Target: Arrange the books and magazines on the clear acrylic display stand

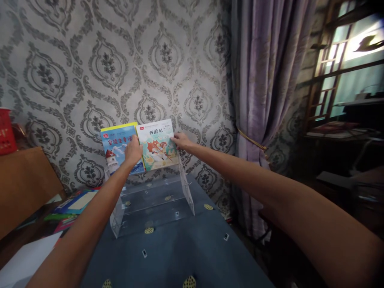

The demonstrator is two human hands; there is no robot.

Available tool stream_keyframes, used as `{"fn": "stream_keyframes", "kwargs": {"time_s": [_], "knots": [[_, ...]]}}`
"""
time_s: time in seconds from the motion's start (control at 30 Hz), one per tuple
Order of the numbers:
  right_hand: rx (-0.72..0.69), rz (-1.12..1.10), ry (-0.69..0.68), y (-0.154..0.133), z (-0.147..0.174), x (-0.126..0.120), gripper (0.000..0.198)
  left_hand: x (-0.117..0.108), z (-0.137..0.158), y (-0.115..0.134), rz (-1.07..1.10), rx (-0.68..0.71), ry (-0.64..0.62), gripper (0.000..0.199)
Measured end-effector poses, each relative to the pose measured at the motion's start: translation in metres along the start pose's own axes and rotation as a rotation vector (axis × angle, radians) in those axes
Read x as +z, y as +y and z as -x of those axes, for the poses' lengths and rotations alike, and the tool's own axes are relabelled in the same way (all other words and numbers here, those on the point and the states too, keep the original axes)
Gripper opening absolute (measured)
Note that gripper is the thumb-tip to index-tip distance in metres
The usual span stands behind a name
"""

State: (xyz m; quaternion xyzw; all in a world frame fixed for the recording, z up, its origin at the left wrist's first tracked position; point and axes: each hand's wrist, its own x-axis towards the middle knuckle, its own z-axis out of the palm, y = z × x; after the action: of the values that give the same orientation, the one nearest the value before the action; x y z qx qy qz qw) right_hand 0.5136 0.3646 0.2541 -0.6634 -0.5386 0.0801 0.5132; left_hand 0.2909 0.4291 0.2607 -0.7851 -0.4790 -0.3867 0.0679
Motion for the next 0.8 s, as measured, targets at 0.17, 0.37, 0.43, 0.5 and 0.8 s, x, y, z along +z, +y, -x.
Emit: {"fn": "stream_keyframes", "kwargs": {"time_s": [0.17,0.37,0.43,0.5,0.8], "knots": [[0.022,-0.015,-0.015,-0.0004,0.0008,0.0006,0.017,0.0005,0.0006,0.0002,-0.011,-0.002,-0.018,0.031],[0.044,-0.048,-0.023,0.0001,-0.001,0.0017,0.016,-0.0001,0.0025,0.0024,-0.006,-0.035,-0.036,0.032],[0.051,-0.061,-0.032,0.0005,-0.0009,0.0015,0.014,-0.0008,0.0038,0.0029,-0.013,-0.036,-0.041,0.033],[0.058,-0.073,-0.04,0.0006,-0.0005,0.0014,0.011,-0.0016,0.005,0.0034,-0.023,-0.035,-0.046,0.034],[0.1,-0.114,-0.067,-0.0008,-0.0013,0.001,0.006,-0.0017,0.0101,0.002,-0.057,-0.011,-0.059,0.039]]}}
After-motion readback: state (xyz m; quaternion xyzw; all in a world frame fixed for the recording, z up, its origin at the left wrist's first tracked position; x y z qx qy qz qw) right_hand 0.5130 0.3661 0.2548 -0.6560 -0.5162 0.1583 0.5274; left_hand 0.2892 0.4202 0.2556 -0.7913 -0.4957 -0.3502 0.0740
